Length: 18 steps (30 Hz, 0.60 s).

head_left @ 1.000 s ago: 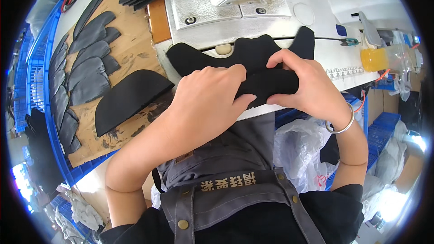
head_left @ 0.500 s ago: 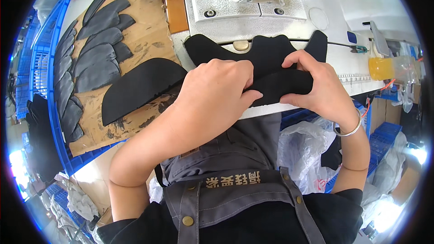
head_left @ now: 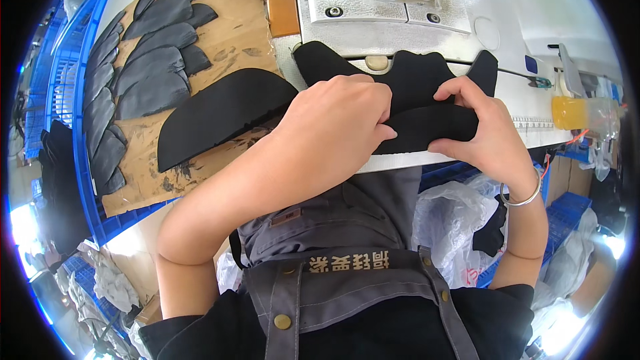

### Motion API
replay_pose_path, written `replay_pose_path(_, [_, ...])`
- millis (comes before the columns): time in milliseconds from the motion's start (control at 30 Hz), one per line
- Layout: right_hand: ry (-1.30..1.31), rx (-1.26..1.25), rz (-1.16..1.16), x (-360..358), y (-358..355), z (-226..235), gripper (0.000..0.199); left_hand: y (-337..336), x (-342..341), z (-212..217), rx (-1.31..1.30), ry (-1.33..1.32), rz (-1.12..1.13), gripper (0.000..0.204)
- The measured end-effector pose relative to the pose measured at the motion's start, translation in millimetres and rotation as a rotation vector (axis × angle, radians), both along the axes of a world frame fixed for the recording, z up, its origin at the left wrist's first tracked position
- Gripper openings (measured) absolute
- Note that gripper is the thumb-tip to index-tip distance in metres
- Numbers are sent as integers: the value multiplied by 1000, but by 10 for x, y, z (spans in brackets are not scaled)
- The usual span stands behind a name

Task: Aligning and layering precut fabric shoe components on a workbench.

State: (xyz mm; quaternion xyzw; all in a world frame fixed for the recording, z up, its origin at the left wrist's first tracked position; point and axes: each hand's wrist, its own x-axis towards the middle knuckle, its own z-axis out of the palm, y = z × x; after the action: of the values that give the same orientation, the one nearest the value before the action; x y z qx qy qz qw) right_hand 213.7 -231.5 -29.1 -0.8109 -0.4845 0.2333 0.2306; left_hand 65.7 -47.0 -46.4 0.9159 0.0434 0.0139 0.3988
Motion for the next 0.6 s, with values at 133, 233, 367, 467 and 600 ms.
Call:
replay_pose_path(133, [-4,9,5,-1,5,-7,52,-10,-15,-4,24,10,11,19])
replay_pose_path(233, [-5,11,11,-4,11,-9,52,-17,-25,-19,27,-4,20,18])
replay_pose_path(367, [-9,37,25,-10,-5,-18,52,-49,-56,-14,74,2,10,20])
replay_pose_path(467, [12,54,24,-4,-12,13,50,-179,-131,4,269,-203,139,30])
replay_pose_path(600, [-11,59,53,24,2,13,48,-445,-254,57,630,-275,207,51])
